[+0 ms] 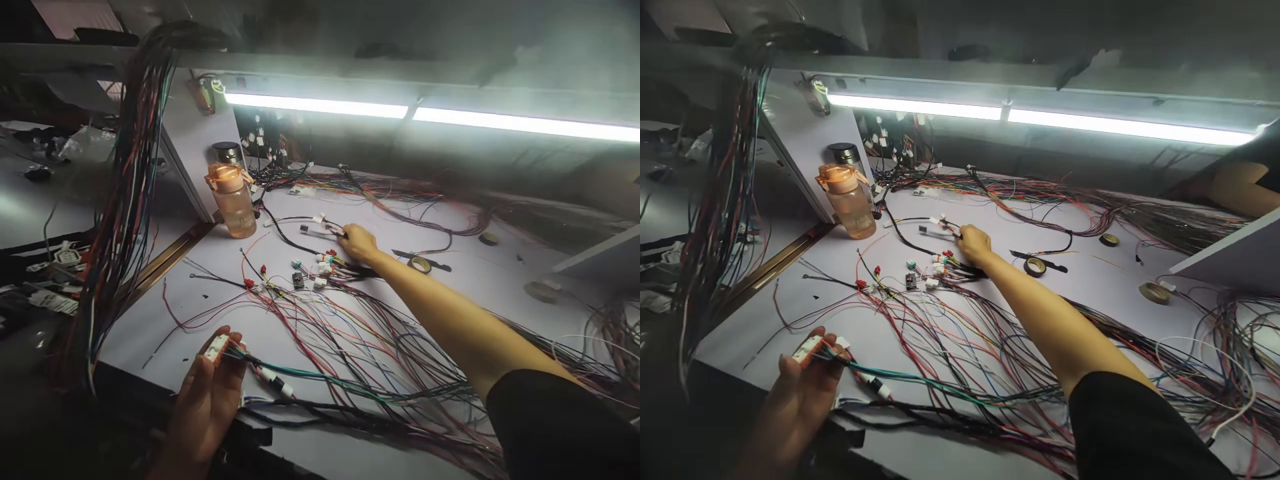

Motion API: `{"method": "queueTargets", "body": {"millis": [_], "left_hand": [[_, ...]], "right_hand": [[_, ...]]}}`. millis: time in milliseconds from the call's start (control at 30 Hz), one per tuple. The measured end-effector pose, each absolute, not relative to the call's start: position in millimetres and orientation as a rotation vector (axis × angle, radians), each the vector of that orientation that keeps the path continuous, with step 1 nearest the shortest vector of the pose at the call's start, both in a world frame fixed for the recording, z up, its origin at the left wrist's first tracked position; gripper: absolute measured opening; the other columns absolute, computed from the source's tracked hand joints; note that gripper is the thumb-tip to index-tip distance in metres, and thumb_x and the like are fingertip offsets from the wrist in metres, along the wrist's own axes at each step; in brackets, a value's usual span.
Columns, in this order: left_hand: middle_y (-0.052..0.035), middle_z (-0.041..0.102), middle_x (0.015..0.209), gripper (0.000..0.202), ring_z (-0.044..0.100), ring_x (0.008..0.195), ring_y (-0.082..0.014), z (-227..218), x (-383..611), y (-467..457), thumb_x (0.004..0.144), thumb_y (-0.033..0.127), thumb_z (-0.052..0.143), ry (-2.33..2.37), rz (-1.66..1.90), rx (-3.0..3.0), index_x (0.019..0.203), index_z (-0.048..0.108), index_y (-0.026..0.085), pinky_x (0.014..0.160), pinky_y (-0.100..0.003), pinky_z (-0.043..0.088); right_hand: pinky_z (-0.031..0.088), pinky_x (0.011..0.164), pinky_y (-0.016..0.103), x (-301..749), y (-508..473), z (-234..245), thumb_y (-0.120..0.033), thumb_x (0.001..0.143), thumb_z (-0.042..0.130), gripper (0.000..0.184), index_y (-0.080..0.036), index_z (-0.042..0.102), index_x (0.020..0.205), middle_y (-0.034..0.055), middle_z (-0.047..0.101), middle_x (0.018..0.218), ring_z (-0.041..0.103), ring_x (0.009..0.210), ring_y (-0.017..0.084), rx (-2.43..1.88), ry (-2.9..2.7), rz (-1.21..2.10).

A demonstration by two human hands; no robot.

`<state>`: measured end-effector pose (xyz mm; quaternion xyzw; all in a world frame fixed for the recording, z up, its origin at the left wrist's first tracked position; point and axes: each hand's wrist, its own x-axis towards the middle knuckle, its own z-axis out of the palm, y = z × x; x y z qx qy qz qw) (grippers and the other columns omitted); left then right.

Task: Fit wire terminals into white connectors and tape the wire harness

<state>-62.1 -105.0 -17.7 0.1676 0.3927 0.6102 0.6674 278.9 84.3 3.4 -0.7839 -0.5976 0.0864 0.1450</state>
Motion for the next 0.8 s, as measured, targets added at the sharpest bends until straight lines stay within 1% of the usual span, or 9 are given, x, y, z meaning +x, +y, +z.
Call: {"method": "queueTargets", "body": {"millis": [67, 133, 233, 300, 400, 500, 633, 700, 800], "left_hand": [[-0.0041, 0.073, 0.098, 0.054, 0.069, 0.085, -0.0161, -18, -62, -106, 0.061, 0.042, 0.085, 0.854, 1.371, 0.389, 0.107, 0.068, 0.021, 0.082, -0.024, 0.057], [-0.0046, 0.072, 0.098, 0.052, 0.069, 0.085, -0.0156, -18, -62, -106, 0.061, 0.042, 0.084, 0.842, 1.369, 0.384, 0.105, 0.069, 0.021, 0.082, -0.024, 0.057], [-0.0048, 0.072, 0.099, 0.048, 0.068, 0.086, -0.0151, -16, -61, -107, 0.064, 0.042, 0.083, 0.821, 1.381, 0.398, 0.105, 0.068, 0.021, 0.082, -0.024, 0.057], [-0.0044, 0.072, 0.100, 0.047, 0.068, 0.087, -0.0145, -14, -59, -108, 0.066, 0.041, 0.082, 0.803, 1.386, 0.410, 0.106, 0.068, 0.021, 0.082, -0.023, 0.056], [-0.0033, 0.072, 0.099, 0.045, 0.067, 0.087, -0.0136, -12, -57, -109, 0.064, 0.039, 0.083, 0.785, 1.387, 0.396, 0.103, 0.069, 0.021, 0.081, -0.022, 0.056], [-0.0031, 0.071, 0.099, 0.044, 0.067, 0.086, -0.0127, -9, -55, -110, 0.065, 0.039, 0.083, 0.773, 1.392, 0.395, 0.103, 0.070, 0.021, 0.080, -0.021, 0.055], [-0.0042, 0.070, 0.100, 0.042, 0.066, 0.087, -0.0131, 0, -55, -110, 0.068, 0.039, 0.081, 0.799, 1.409, 0.459, 0.104, 0.070, 0.020, 0.079, -0.022, 0.054], [-0.0054, 0.070, 0.100, 0.044, 0.065, 0.089, -0.0145, 6, -56, -106, 0.067, 0.038, 0.081, 0.812, 1.419, 0.545, 0.105, 0.069, 0.019, 0.079, -0.023, 0.053], [-0.0079, 0.070, 0.100, 0.045, 0.065, 0.088, -0.0163, 10, -60, -97, 0.066, 0.036, 0.082, 0.847, 1.446, 0.670, 0.105, 0.069, 0.017, 0.079, -0.024, 0.053]], "right_hand": [[0.043, 0.080, 0.032, 283, 87, 2, -0.040, 0.091, 0.043, 0.033, -0.021, 0.061, 0.111, 0.0114, 0.064, 0.115, 0.059, 0.101, 0.024, -2.315, -1.615, 0.212], [0.044, 0.080, 0.035, 289, 90, -1, -0.042, 0.092, 0.039, 0.039, -0.018, 0.059, 0.117, 0.0147, 0.063, 0.115, 0.059, 0.102, 0.026, -2.381, -1.511, 0.210], [0.044, 0.082, 0.037, 296, 90, -6, -0.044, 0.086, 0.052, 0.043, -0.019, 0.059, 0.121, 0.0128, 0.065, 0.113, 0.059, 0.104, 0.027, -2.407, -1.472, 0.261], [0.042, 0.087, 0.039, 296, 85, -6, -0.048, 0.081, 0.060, 0.052, -0.022, 0.057, 0.125, 0.0106, 0.064, 0.117, 0.057, 0.108, 0.028, -2.351, -1.550, 0.250], [0.039, 0.093, 0.045, 293, 72, -3, -0.053, 0.079, 0.060, 0.059, -0.022, 0.055, 0.128, 0.0118, 0.060, 0.124, 0.052, 0.114, 0.031, -2.228, -1.719, 0.104], [0.038, 0.094, 0.047, 286, 49, 5, -0.046, 0.084, 0.056, 0.048, -0.021, 0.057, 0.125, 0.0127, 0.060, 0.124, 0.053, 0.114, 0.031, -2.122, -1.804, -0.008], [0.042, 0.095, 0.047, 254, -10, 27, -0.035, 0.086, 0.055, 0.033, -0.020, 0.064, 0.114, 0.0100, 0.066, 0.115, 0.059, 0.108, 0.028, -1.788, -1.862, 0.081], [0.047, 0.093, 0.042, 224, -53, 47, -0.035, 0.087, 0.055, 0.027, -0.021, 0.066, 0.108, 0.0078, 0.070, 0.105, 0.063, 0.100, 0.023, -1.501, -1.841, 0.232], [0.053, 0.085, 0.028, 174, -115, 86, -0.029, 0.092, 0.049, 0.022, -0.032, 0.065, 0.107, -0.0008, 0.072, 0.098, 0.067, 0.091, 0.014, -1.038, -1.884, 0.547]]}}
